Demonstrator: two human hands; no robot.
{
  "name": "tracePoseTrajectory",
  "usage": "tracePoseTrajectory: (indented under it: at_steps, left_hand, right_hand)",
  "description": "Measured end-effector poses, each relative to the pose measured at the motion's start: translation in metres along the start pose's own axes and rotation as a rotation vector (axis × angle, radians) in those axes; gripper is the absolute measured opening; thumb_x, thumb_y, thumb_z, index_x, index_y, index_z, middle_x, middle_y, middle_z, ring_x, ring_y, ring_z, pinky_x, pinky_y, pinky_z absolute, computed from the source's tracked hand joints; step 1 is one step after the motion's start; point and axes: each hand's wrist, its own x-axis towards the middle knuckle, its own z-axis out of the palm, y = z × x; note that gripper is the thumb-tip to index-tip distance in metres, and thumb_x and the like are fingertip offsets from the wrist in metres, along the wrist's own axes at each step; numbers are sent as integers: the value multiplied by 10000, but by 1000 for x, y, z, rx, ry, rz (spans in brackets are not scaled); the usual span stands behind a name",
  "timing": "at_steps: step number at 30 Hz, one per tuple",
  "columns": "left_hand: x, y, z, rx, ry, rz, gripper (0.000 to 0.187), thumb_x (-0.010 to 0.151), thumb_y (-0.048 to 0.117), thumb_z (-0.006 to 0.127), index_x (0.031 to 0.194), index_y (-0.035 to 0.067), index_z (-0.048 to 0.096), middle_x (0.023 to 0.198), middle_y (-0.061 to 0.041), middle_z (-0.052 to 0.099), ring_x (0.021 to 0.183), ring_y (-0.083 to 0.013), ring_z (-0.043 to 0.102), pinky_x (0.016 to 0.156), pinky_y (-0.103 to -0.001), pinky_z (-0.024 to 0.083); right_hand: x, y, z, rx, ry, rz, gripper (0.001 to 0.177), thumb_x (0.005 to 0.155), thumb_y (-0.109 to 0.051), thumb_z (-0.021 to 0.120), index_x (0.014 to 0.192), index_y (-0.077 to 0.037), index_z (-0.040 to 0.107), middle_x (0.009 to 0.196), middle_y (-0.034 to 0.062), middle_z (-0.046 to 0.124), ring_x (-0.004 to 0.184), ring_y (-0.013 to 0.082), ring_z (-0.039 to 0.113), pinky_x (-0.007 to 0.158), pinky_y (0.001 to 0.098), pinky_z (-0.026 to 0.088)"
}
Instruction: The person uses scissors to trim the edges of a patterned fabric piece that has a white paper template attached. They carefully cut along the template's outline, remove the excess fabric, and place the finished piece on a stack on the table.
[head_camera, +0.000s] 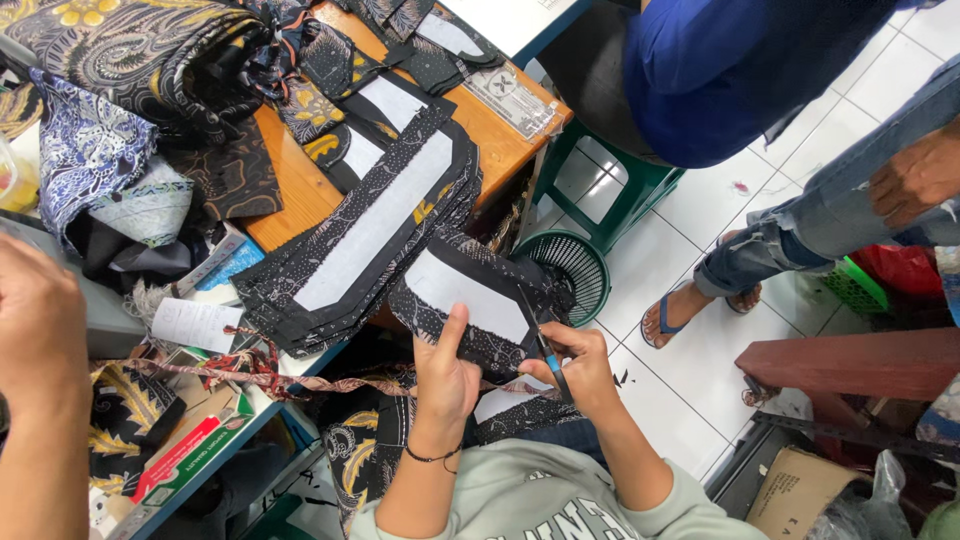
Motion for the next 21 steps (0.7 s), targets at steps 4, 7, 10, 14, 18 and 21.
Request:
tracePoseTrajectory:
  at_steps: [4, 7, 10, 14, 18, 21]
  left_hand:
    - [-2, -7, 0, 66, -34, 34, 407, 994, 70, 622, 1379, -16, 523, 1315, -93, 614, 1191, -177, 584, 1025, -348, 470]
    - [-5, -12, -6, 150, -77, 56, 389, 1008, 87, 629, 1366, -26, 531, 1299, -89, 613, 1165, -159, 582, 999, -321, 474]
    - [-8, -14, -9, 248, -78, 81, 377, 1013, 105, 633, 1350, -39, 543, 1288, -85, 620, 1145, -148, 584, 980, -303, 477]
    - [-10, -12, -7, 291, -81, 108, 386, 1012, 123, 637, 1350, -37, 543, 1287, -78, 619, 1144, -138, 580, 977, -284, 474]
    - [-12, -10, -6, 373, -69, 99, 355, 1027, 149, 625, 1323, -41, 578, 1258, -80, 642, 1112, -133, 587, 939, -279, 481]
    - [-13, -10, -6, 373, -80, 100, 338, 1032, 158, 624, 1304, -41, 600, 1248, -82, 650, 1100, -131, 593, 929, -279, 488]
  right_hand:
    - [-1, 2, -2, 40, 10, -55, 441, 748, -284, 929, 982, 27, 721, 696, -37, 614, 625, 25, 514, 557, 219, 415]
    - [0, 1, -5, 37, 10, -63, 462, 734, -299, 928, 987, 27, 720, 698, -24, 650, 621, 36, 574, 563, 213, 452]
    - [1, 0, -6, 1, 15, -41, 474, 710, -305, 929, 981, 26, 724, 668, -15, 648, 590, 46, 579, 542, 214, 447]
    - [1, -3, -6, -10, 8, -43, 475, 702, -292, 936, 986, 28, 727, 664, -14, 651, 586, 47, 580, 541, 215, 449]
    - [0, -1, -6, 7, 15, -58, 469, 710, -267, 938, 1006, 33, 732, 696, -10, 677, 608, 38, 583, 549, 213, 456]
    - [-2, 0, -6, 1, 28, -25, 469, 689, -247, 948, 993, 44, 741, 671, 2, 661, 584, 39, 541, 520, 220, 421]
